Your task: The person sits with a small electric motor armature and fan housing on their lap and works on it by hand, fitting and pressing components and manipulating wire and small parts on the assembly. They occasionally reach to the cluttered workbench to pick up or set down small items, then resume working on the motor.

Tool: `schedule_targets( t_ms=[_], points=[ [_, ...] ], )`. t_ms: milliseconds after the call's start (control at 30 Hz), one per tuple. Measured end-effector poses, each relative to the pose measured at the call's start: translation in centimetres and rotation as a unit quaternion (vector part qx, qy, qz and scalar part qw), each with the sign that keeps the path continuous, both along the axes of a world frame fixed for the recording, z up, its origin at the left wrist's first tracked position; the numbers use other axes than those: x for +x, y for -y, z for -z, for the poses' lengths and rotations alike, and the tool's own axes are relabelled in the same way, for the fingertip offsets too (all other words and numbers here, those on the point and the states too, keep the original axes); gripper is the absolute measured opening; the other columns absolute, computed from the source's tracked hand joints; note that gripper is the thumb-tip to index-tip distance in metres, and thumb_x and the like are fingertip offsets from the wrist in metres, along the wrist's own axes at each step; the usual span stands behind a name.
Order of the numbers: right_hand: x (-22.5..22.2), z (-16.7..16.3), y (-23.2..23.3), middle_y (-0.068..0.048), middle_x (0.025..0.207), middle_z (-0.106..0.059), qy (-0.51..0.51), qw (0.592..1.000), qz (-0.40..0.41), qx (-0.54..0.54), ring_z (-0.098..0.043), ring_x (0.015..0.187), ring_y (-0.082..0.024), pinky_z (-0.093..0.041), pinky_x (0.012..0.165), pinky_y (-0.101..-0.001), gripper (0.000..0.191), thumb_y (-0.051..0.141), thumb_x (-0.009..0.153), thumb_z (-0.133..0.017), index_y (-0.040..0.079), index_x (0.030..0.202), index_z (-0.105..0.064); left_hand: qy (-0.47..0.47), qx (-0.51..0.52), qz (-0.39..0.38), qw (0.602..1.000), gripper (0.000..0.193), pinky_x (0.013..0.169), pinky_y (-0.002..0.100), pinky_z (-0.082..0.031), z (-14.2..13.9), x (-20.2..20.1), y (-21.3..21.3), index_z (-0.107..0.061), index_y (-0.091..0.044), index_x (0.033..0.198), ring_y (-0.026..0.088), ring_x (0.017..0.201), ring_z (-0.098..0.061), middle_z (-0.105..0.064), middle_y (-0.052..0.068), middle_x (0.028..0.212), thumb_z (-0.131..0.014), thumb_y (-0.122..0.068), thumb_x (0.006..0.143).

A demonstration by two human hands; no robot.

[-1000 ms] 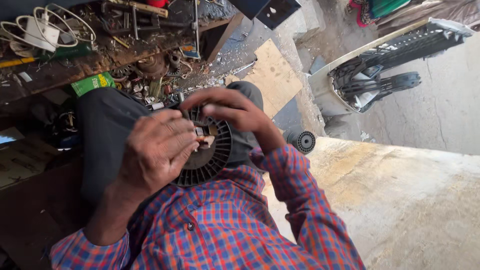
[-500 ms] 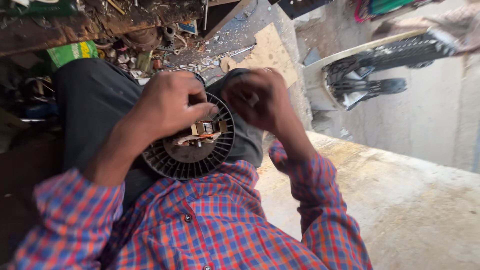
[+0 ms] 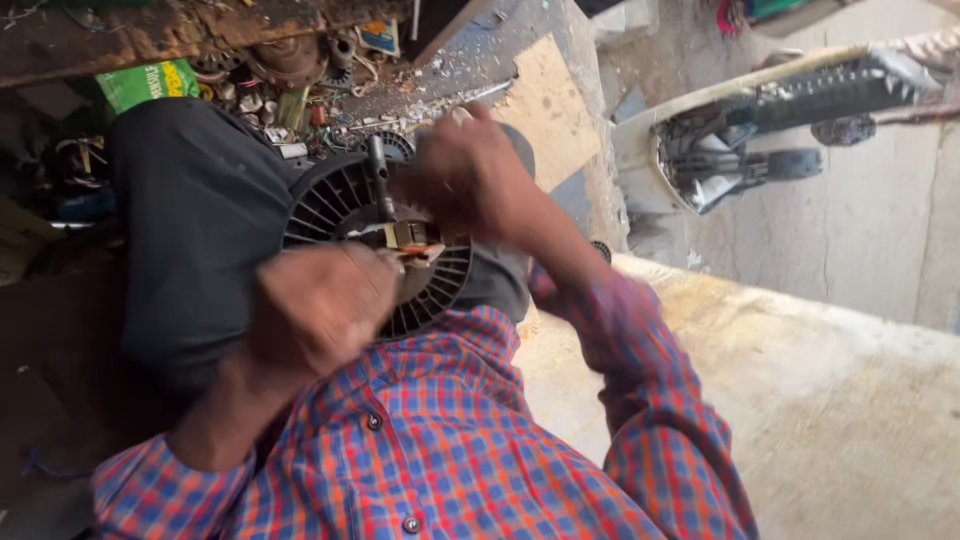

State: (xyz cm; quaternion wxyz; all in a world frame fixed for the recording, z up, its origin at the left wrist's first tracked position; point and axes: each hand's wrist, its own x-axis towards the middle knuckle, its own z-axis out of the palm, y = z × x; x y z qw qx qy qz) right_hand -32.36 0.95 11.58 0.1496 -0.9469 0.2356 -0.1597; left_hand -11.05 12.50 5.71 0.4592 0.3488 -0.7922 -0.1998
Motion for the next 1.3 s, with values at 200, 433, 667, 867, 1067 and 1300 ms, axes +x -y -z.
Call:
schedule_targets(
  t_ms=[200, 433, 667, 867, 1067, 1300],
  points=[
    [-5.7, 5.3, 0.5, -0.009, 0.084, -0.068, 0.041, 0.977, 0.163, 0.128, -0.068, 0.079, -0.028, -0.053, 0.070, -0.0386, 0.008, 0.019, 0.091, -0.076, 0.012, 0.095, -0.074, -0.252, 0.241, 0.007, 0.937, 0.025, 0.066, 0.036, -0.055, -1.0, -0.8, 5.4, -0.071, -0.002, 0.086, 0.023, 0.073, -0.067, -0.070, 0.012, 0.084, -0.082, -0.025, 0.088],
    [-1.3, -3.8, -6.9, -0.010, 0.094, -0.064, -0.100, 0.970, -0.073, 0.211, -0.067, 0.082, -0.027, -0.053, 0.074, -0.0411, 0.013, 0.011, 0.091, -0.066, 0.007, 0.100, -0.072, -0.018, 0.258, 0.106, 0.960, 0.016, 0.067, 0.036, -0.054, -5.7, 0.4, 11.7, -0.079, -0.004, 0.088, 0.022, 0.075, -0.071, -0.074, 0.010, 0.084, -0.082, -0.020, 0.084],
    [-1.5, -0.6, -0.6, -0.014, 0.085, -0.064, -0.073, 0.987, 0.056, 0.135, -0.064, 0.077, -0.033, -0.050, 0.066, -0.0432, 0.014, 0.015, 0.087, -0.070, 0.005, 0.095, -0.074, 0.014, -0.042, 0.019, 0.999, 0.012, 0.063, 0.038, -0.055, 0.4, -0.1, 0.7, -0.075, -0.003, 0.098, 0.025, 0.074, -0.069, -0.071, 0.010, 0.085, -0.080, -0.004, 0.087],
    [-7.2, 7.9, 0.7, -0.015, 0.097, -0.074, 0.237, 0.900, 0.181, 0.319, -0.073, 0.089, -0.036, -0.059, 0.082, -0.0420, 0.012, 0.018, 0.101, -0.071, 0.009, 0.110, -0.071, -0.302, 0.131, -0.017, 0.944, 0.016, 0.067, 0.028, -0.058, -0.5, -1.6, 5.2, -0.065, -0.002, 0.100, 0.019, 0.081, -0.068, -0.065, 0.014, 0.093, -0.076, -0.014, 0.103],
    [-2.9, -2.4, -5.2, -0.009, 0.095, -0.070, -0.209, 0.934, 0.155, 0.244, -0.067, 0.086, -0.033, -0.052, 0.071, -0.0462, 0.015, 0.022, 0.089, -0.068, 0.016, 0.102, -0.075, 0.096, 0.237, 0.226, 0.940, 0.023, 0.062, 0.034, -0.054, -3.1, -1.1, 13.2, -0.080, -0.005, 0.085, 0.021, 0.069, -0.069, -0.073, 0.011, 0.080, -0.086, -0.025, 0.078],
    [-3.0, -5.8, -6.3, -0.013, 0.097, -0.064, -0.019, 0.985, -0.005, 0.169, -0.063, 0.084, -0.033, -0.050, 0.075, -0.0457, 0.019, 0.010, 0.090, -0.070, 0.006, 0.109, -0.070, -0.049, 0.075, 0.057, 0.994, 0.018, 0.077, 0.035, -0.061, -2.1, 0.0, 2.3, -0.076, -0.002, 0.107, 0.026, 0.090, -0.074, -0.075, 0.013, 0.099, -0.077, -0.004, 0.090]
  ],
)
